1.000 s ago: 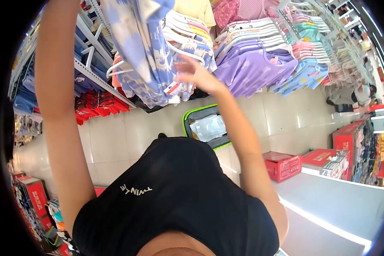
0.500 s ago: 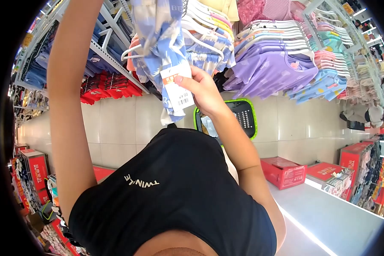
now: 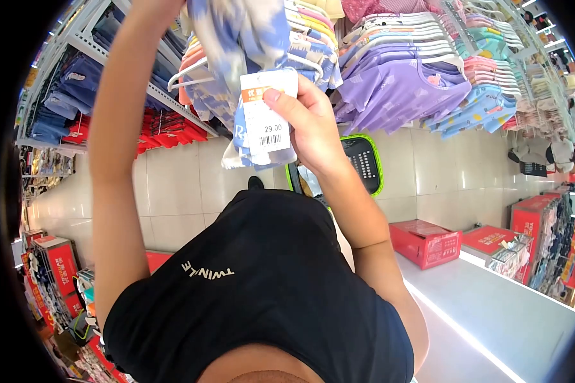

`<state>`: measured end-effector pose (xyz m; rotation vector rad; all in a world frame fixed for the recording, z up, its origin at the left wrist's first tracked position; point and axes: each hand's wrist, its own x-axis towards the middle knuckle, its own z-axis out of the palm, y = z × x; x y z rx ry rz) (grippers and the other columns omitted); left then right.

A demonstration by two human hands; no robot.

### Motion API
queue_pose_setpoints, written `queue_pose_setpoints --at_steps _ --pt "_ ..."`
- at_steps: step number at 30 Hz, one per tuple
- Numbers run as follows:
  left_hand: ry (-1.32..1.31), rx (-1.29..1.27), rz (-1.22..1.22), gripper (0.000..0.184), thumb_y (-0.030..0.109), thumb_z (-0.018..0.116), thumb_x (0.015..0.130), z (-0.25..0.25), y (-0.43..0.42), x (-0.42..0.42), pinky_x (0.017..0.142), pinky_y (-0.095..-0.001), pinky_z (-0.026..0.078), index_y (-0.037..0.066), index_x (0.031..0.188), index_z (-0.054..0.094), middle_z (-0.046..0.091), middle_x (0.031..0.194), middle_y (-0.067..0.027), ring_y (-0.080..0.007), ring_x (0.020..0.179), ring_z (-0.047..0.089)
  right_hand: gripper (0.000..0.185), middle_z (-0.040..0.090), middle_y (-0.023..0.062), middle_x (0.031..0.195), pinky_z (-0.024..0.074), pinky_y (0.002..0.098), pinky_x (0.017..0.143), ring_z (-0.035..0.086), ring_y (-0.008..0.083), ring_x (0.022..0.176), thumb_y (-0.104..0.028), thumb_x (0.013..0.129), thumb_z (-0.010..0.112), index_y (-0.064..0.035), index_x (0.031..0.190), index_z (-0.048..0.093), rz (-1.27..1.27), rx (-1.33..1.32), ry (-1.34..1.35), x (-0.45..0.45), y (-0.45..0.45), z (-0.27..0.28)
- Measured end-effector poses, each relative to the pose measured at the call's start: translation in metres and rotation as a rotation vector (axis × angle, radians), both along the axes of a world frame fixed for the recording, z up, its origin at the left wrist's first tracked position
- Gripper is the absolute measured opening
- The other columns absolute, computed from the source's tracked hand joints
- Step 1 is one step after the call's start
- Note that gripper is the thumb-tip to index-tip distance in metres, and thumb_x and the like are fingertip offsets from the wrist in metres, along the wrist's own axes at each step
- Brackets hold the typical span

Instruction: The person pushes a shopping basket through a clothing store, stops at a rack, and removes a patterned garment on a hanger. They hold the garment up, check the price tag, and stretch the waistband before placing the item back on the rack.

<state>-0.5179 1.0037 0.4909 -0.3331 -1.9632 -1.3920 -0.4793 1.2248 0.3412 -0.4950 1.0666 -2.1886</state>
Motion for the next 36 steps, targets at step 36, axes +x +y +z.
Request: queue_pose_setpoints --at_steps 36 --pt "-0.239 0.569 0.174 0.052 0.011 0.079 0.086 -0.203 0.047 0.117 0.090 -0.0270 0.049 -0.002 0.130 0.053 0.063 0.116 -0.0067 -0.0127 0.102 0.060 0.030 0.069 0.0043 0.089 0.0490 0.0279 0.071 0.059 0.0089 0.077 -0.023 0.095 0.066 0.0041 0.107 0.069 0.051 0.988 0.365 -0.020 0.066 -0.169"
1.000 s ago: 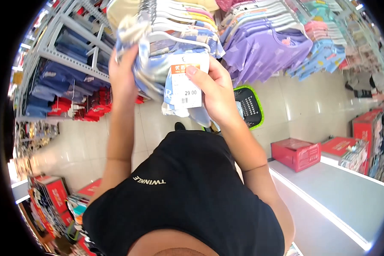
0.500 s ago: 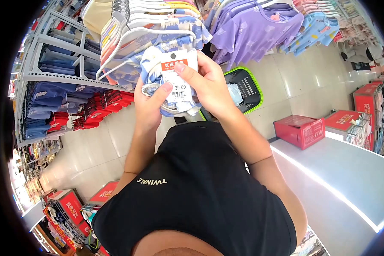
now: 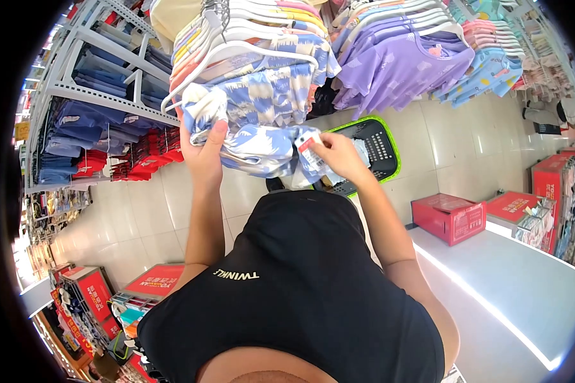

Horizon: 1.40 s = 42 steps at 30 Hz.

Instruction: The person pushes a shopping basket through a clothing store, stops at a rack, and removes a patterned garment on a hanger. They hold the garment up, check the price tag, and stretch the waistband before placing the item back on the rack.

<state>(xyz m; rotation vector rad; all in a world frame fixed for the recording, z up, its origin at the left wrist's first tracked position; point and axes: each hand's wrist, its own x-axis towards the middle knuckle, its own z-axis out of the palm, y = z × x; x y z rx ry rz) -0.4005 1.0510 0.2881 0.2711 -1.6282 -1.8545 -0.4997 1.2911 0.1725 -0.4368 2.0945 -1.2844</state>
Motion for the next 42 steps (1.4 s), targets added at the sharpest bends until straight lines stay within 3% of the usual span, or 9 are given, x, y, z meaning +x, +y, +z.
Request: queue_pose_setpoints --at_steps 2,8,10,14,16,22,27,36,42 --pt "0.024 0.008 0.026 0.058 0.009 0.082 0.083 -0.005 -0.008 -0.001 0.089 -0.0276 0.049 -0.002 0.131 0.051 0.062 0.116 -0.0073 -0.0134 0.102 0.060 0.037 0.072 0.0181 0.095 0.0532 0.0354 0.079 0.069 0.0230 0.088 -0.027 0.089 0.070 0.0036 0.110 0.069 0.050 0.066 0.106 0.004 -0.002 -0.024" --pt "-0.200 0.111 0.149 0.045 0.008 0.080 0.083 -0.088 -0.053 -0.013 0.084 -0.0266 0.049 -0.002 0.121 0.058 0.065 0.108 -0.0071 -0.0118 0.098 0.060 0.043 0.071 0.0181 0.110 0.0517 0.0356 0.089 0.067 0.0250 0.103 -0.024 0.088 0.070 0.0033 0.120 0.064 -0.028 0.021 0.109 -0.015 -0.024 -0.067" --pt "-0.204 0.096 0.219 0.042 0.009 0.079 0.083 -0.111 -0.060 -0.018 0.083 -0.0269 0.048 -0.002 0.119 0.059 0.066 0.106 -0.0072 -0.0121 0.096 0.060 0.045 0.069 0.0154 0.116 0.0502 0.0347 0.092 0.065 0.0232 0.107 -0.022 0.088 0.070 0.0028 0.125 0.061 -0.203 -0.218 0.008 -0.044 -0.041 -0.088" --pt "-0.276 0.021 0.374 0.038 0.012 0.076 0.084 -0.140 -0.072 -0.034 0.084 -0.0287 0.048 -0.002 0.116 0.060 0.067 0.104 -0.0078 -0.0144 0.092 0.060 0.073 0.052 0.0148 0.143 0.0454 0.0392 0.094 0.052 0.0224 0.126 -0.027 0.088 0.073 -0.0023 0.147 0.040 -0.287 -0.302 -0.206 -0.085 -0.087 -0.042" --pt "-0.284 0.073 0.342 0.041 0.012 0.076 0.084 -0.144 -0.076 -0.044 0.086 -0.0299 0.048 -0.002 0.118 0.060 0.066 0.107 -0.0087 -0.0167 0.094 0.061 0.047 0.067 0.0064 0.103 0.0452 0.0258 0.066 0.060 0.0102 0.082 -0.016 0.087 0.070 0.0007 0.128 0.054 -0.430 -0.489 -0.188 -0.093 -0.106 -0.033" --pt "-0.234 0.306 0.170 0.051 0.009 0.078 0.083 -0.164 -0.079 -0.068 0.091 -0.0304 0.048 -0.002 0.127 0.054 0.063 0.121 -0.0095 -0.0165 0.105 0.062 0.041 0.066 0.0037 0.089 0.0423 0.0235 0.058 0.060 0.0114 0.068 -0.019 0.084 0.076 -0.0025 0.117 0.060 -0.530 -0.467 -0.168 -0.115 -0.124 -0.051" --pt "-0.348 0.380 -0.080 0.037 0.021 0.080 0.085 -0.148 -0.064 -0.067 0.086 -0.0292 0.050 0.001 0.114 0.066 0.070 0.105 -0.0047 -0.0138 0.095 0.065 0.031 0.070 0.0052 0.099 0.0482 0.0281 0.073 0.065 0.0159 0.086 -0.022 0.084 0.073 -0.0019 0.107 0.068 -0.456 -0.501 -0.458 -0.106 -0.125 -0.051" --pt "-0.394 0.300 -0.317 0.046 0.020 0.079 0.086 -0.125 -0.034 -0.076 0.091 -0.0301 0.049 0.002 0.124 0.061 0.067 0.116 -0.0056 -0.0139 0.104 0.063 0.029 0.067 0.0074 0.097 0.0499 0.0314 0.076 0.064 0.0178 0.086 -0.013 0.084 0.067 0.0024 0.109 0.064 -0.192 -0.390 -0.445 -0.088 -0.118 -0.023" --pt "-0.488 0.186 -0.497 0.047 0.017 0.078 0.084 -0.126 -0.037 -0.079 0.094 -0.0303 0.048 0.001 0.125 0.063 0.067 0.119 -0.0064 -0.0153 0.108 0.062 0.047 0.064 0.0123 0.107 0.0488 0.0310 0.084 0.061 0.0177 0.095 -0.021 0.084 0.069 0.0048 0.121 0.056 -0.001 -0.276 0.147 -0.083 -0.101 -0.031"
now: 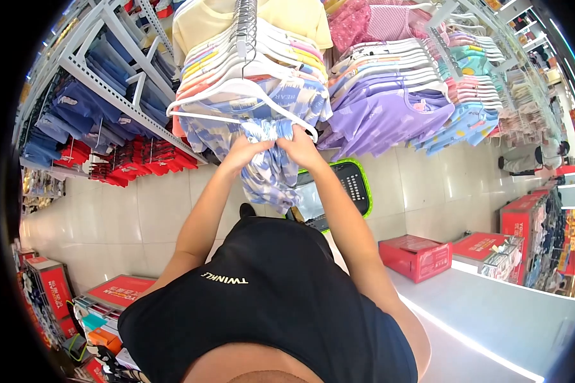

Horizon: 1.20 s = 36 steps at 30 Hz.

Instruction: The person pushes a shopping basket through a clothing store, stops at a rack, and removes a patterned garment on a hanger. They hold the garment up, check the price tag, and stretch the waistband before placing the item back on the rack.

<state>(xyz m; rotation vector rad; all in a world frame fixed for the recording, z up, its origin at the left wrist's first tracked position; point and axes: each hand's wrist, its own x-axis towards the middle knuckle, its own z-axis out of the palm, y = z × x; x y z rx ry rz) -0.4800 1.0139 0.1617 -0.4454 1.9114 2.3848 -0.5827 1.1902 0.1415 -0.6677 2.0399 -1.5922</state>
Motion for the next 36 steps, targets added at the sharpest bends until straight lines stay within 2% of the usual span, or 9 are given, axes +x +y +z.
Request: queue_pose_setpoints --at_steps 5,9,12,13,16,21,28,33,36 --pt "-0.017 -0.169 0.020 0.036 0.013 0.071 0.080 -0.012 -0.007 0.001 0.084 -0.0308 0.051 -0.002 0.112 0.069 0.072 0.102 -0.0068 -0.0155 0.091 0.066 0.040 0.065 0.0101 0.081 0.0481 0.0377 0.068 0.061 0.0204 0.072 -0.032 0.085 0.072 0.0036 0.102 0.064 0.001 0.174 -0.015 0.005 0.022 0.031" --pt "0.000 -0.240 0.007 0.036 0.013 0.070 0.080 -0.007 -0.007 0.008 0.084 -0.0310 0.051 -0.002 0.112 0.068 0.071 0.103 -0.0073 -0.0153 0.092 0.066 0.040 0.067 0.0170 0.082 0.0497 0.0392 0.070 0.065 0.0311 0.074 -0.037 0.086 0.071 0.0024 0.088 0.068 -0.054 0.474 0.134 -0.001 0.040 0.032" --pt "0.010 -0.148 0.041 0.035 0.013 0.069 0.081 0.002 -0.005 0.013 0.083 -0.0314 0.051 -0.002 0.113 0.067 0.070 0.103 -0.0073 -0.0154 0.093 0.065 0.037 0.064 0.0115 0.080 0.0496 0.0345 0.071 0.061 0.0208 0.073 -0.031 0.087 0.073 0.0038 0.099 0.069 -0.292 0.377 0.497 0.005 0.048 0.054" --pt "0.002 -0.094 0.048 0.035 0.012 0.069 0.081 0.007 -0.005 0.015 0.083 -0.0315 0.051 -0.002 0.113 0.066 0.070 0.103 -0.0070 -0.0155 0.093 0.065 0.035 0.068 0.0162 0.111 0.0509 0.0423 0.082 0.065 0.0343 0.097 -0.028 0.087 0.072 0.0006 0.107 0.067 -0.336 0.363 0.532 0.005 0.047 0.066" --pt "-0.042 -0.023 0.030 0.038 0.012 0.069 0.082 0.025 -0.001 0.020 0.086 -0.0310 0.050 -0.001 0.117 0.062 0.068 0.108 -0.0074 -0.0162 0.097 0.064 0.039 0.065 0.0158 0.118 0.0511 0.0402 0.082 0.065 0.0327 0.099 -0.025 0.088 0.072 -0.0018 0.118 0.065 -0.191 0.130 0.638 -0.008 0.043 0.065" --pt "-0.065 0.047 0.010 0.041 0.011 0.070 0.084 0.037 -0.005 0.022 0.089 -0.0311 0.050 -0.001 0.122 0.058 0.066 0.116 -0.0089 -0.0173 0.103 0.063 0.026 0.070 0.0173 0.090 0.0508 0.0398 0.078 0.068 0.0320 0.087 -0.023 0.094 0.065 -0.0020 0.109 0.070 0.028 0.193 0.319 -0.011 0.032 0.067" --pt "0.213 0.213 0.127 0.053 0.004 0.074 0.078 0.084 -0.032 0.063 0.091 -0.0329 0.051 -0.003 0.128 0.057 0.066 0.117 -0.0096 -0.0185 0.101 0.065 0.028 0.071 0.0174 0.094 0.0511 0.0395 0.077 0.067 0.0342 0.088 -0.027 0.091 0.068 -0.0036 0.106 0.073 -0.114 0.230 0.393 -0.027 0.032 0.050" --pt "0.343 0.220 0.148 0.080 0.008 0.079 0.071 0.111 -0.065 0.115 0.070 -0.0289 0.054 -0.001 0.141 0.042 0.064 0.110 -0.0080 -0.0176 0.088 0.065 0.028 0.070 0.0164 0.100 0.0509 0.0401 0.081 0.066 0.0352 0.093 -0.025 0.089 0.069 -0.0033 0.108 0.071 -0.115 0.215 0.433 -0.035 0.033 0.049" --pt "0.237 0.074 0.224 0.094 0.010 0.084 0.064 0.123 -0.073 0.144 0.090 -0.0353 0.052 0.000 0.145 0.038 0.062 0.125 -0.0102 -0.0229 0.109 0.063 0.033 0.066 0.0169 0.111 0.0497 0.0406 0.088 0.063 0.0360 0.103 -0.020 0.088 0.069 -0.0038 0.117 0.066 -0.333 0.160 0.711 -0.017 0.038 0.053"
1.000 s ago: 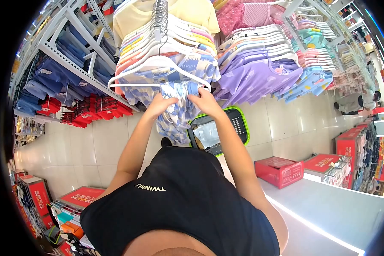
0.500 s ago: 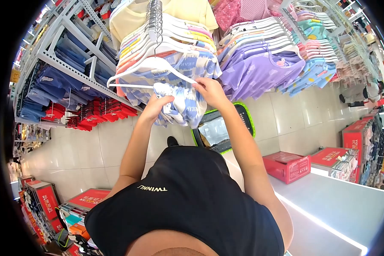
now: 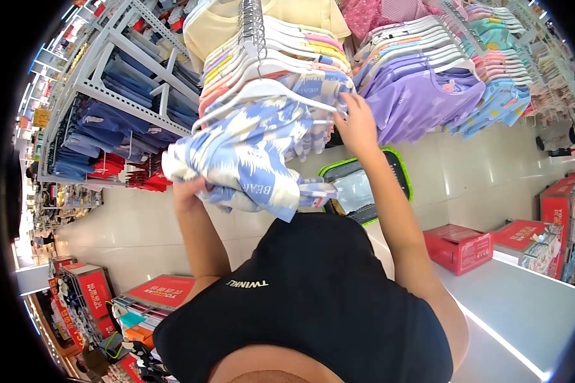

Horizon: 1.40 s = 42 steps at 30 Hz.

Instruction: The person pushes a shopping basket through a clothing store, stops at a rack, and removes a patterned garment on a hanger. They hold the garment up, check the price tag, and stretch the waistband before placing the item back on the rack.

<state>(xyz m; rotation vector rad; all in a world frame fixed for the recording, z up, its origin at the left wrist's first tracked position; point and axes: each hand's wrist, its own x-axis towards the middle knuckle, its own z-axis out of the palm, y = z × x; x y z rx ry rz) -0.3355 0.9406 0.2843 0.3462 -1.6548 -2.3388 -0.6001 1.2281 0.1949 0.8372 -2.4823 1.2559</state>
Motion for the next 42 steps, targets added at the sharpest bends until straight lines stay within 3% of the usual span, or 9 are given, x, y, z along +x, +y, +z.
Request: queue_pose_setpoints --at_steps 2,4,12,13,16,22,28,36,42 --pt "0.146 -0.049 0.018 0.096 0.008 0.082 0.059 0.015 0.012 0.009 0.114 -0.0420 0.035 -0.001 0.145 0.040 0.055 0.138 -0.0141 -0.0286 0.131 0.050 0.040 0.064 0.0150 0.116 0.0508 0.0344 0.082 0.065 0.0290 0.096 -0.017 0.087 0.070 -0.0033 0.123 0.062 -0.118 0.004 0.137 0.019 0.012 0.009" --pt "0.211 -0.034 -0.059 0.095 0.006 0.080 0.058 0.011 0.014 0.022 0.112 -0.0425 0.036 -0.002 0.144 0.041 0.057 0.136 -0.0146 -0.0287 0.129 0.052 0.034 0.067 0.0124 0.108 0.0509 0.0325 0.080 0.065 0.0228 0.089 -0.017 0.088 0.070 -0.0011 0.118 0.064 -0.094 -0.036 -0.044 0.046 0.017 0.011" --pt "0.023 -0.148 -0.389 0.090 -0.003 0.081 0.047 0.022 0.053 0.004 0.101 -0.0399 0.048 -0.003 0.133 0.053 0.067 0.121 -0.0126 -0.0264 0.115 0.062 0.046 0.067 0.0059 0.118 0.0525 0.0336 0.088 0.066 0.0163 0.100 -0.039 0.101 0.057 -0.0024 0.128 0.060 0.607 -0.558 -1.658 0.104 -0.019 0.007" --pt "-0.101 -0.228 -0.626 0.061 0.007 0.084 0.066 0.037 0.053 -0.006 0.091 -0.0360 0.050 0.000 0.121 0.059 0.068 0.110 -0.0080 -0.0173 0.104 0.062 0.046 0.067 0.0059 0.118 0.0525 0.0336 0.088 0.066 0.0163 0.100 -0.039 0.101 0.057 -0.0024 0.128 0.060 0.600 -0.571 -1.658 0.107 -0.025 0.012" --pt "0.148 -0.562 -1.047 0.046 0.009 0.081 0.072 0.023 0.065 -0.030 0.082 -0.0328 0.052 0.003 0.113 0.062 0.069 0.102 -0.0075 -0.0157 0.092 0.064 0.047 0.066 0.0075 0.123 0.0531 0.0366 0.095 0.067 0.0173 0.106 -0.029 0.099 0.063 -0.0013 0.135 0.051 0.611 -0.922 -1.713 0.106 -0.034 0.033" --pt "-0.649 -0.436 -1.060 0.038 0.013 0.079 0.079 0.005 0.069 -0.031 0.086 -0.0340 0.051 0.002 0.112 0.064 0.068 0.107 -0.0082 -0.0152 0.098 0.062 0.036 0.069 0.0085 0.111 0.0532 0.0313 0.089 0.067 0.0161 0.100 -0.009 0.087 0.070 0.0010 0.121 0.062 0.595 -0.693 -1.251 0.080 -0.027 0.060" --pt "-0.142 -0.132 -0.402 0.051 0.012 0.071 0.086 -0.031 0.063 -0.037 0.097 -0.0344 0.047 -0.004 0.132 0.057 0.065 0.124 -0.0154 -0.0207 0.114 0.060 0.042 0.069 0.0102 0.109 0.0539 0.0327 0.090 0.068 0.0189 0.098 0.001 0.077 0.066 0.0029 0.119 0.062 0.624 -0.967 -1.228 0.056 0.010 0.104" --pt "-0.006 0.403 -0.313 0.084 0.034 0.075 0.087 -0.046 0.100 -0.057 0.098 -0.0340 0.049 -0.005 0.150 0.035 0.066 0.116 -0.0149 -0.0238 0.119 0.059 0.064 0.067 0.0076 0.116 0.0490 0.0341 0.094 0.062 0.0169 0.107 -0.005 0.066 0.073 0.0041 0.127 0.059 0.864 -0.688 -1.015 0.071 0.060 0.074" --pt "-0.103 0.273 -0.199 0.055 0.000 0.080 0.074 -0.020 0.126 -0.081 0.089 -0.0325 0.053 0.000 0.124 0.057 0.066 0.110 -0.0054 -0.0151 0.097 0.065 0.054 0.068 0.0056 0.110 0.0468 0.0292 0.091 0.059 0.0131 0.102 -0.025 0.077 0.080 0.0038 0.121 0.064 0.903 -0.499 -1.085 0.078 0.097 0.067"
